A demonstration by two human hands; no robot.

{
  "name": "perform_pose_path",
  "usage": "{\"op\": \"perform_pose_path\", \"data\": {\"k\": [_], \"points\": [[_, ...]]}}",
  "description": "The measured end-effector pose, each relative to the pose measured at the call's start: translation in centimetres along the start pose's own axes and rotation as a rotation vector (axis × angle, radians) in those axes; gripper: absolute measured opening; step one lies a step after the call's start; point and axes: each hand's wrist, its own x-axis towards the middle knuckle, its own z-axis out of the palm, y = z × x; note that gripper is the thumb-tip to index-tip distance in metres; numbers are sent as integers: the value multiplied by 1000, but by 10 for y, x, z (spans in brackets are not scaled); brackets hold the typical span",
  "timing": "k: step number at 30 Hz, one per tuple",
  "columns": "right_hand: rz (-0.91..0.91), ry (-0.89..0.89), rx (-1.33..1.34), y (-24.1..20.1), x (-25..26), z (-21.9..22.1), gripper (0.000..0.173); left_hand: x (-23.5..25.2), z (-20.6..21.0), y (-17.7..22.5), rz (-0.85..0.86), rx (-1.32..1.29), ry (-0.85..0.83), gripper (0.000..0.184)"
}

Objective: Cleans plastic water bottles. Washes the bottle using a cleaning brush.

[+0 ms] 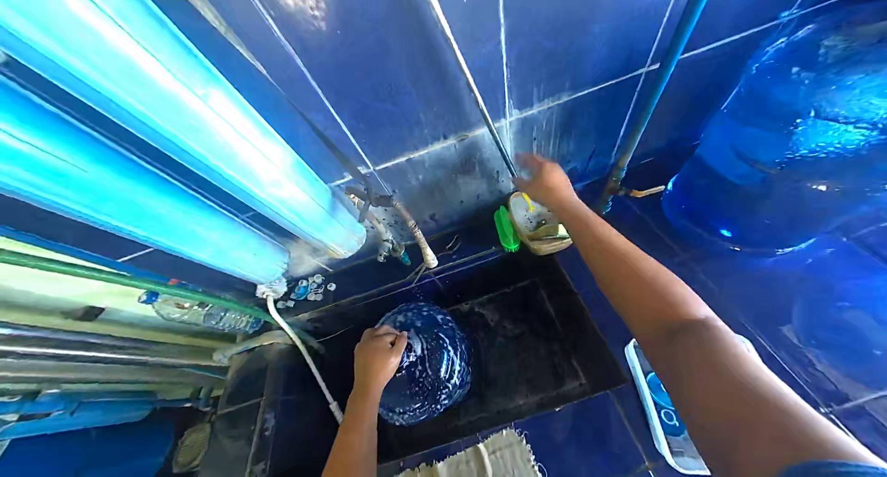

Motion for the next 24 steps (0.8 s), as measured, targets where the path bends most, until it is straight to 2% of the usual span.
{"op": "perform_pose_path", "data": {"k": [2, 4, 6, 10, 13, 15, 17, 19, 20, 22, 24], "points": [[-16, 47, 123, -50, 31, -16, 62, 1, 4, 12, 84, 36, -53, 38], [20, 39, 84, -78, 54, -24, 48, 2, 13, 25, 168, 57, -36, 37], [40, 51, 3, -86, 59, -31, 35, -3, 27, 30, 196, 36, 90, 39], [-98, 321, 180, -77, 24, -60, 35, -11, 45, 14, 211, -75, 340, 36], [-227, 556, 514, -78, -8, -82, 42, -13, 52, 11, 228, -161, 416, 37], [-313, 589, 682, -103, -38, -85, 44, -14, 53, 11, 269, -256, 429, 40], [-340, 563, 749, -149, -83, -74, 47, -12, 55, 9, 339, -388, 436, 46], [-298, 515, 853, -208, -133, -43, 45, -9, 60, 6, 394, -684, 447, 57], [-345, 491, 966, -232, -144, -20, 47, -8, 58, 8, 390, -872, 440, 65], [-396, 377, 1074, -269, -164, 26, 49, -9, 50, 14, 312, -1195, 407, 78], [-351, 309, 1026, -293, -180, 69, 49, -12, 42, 18, 196, -1377, 389, 79]]}}
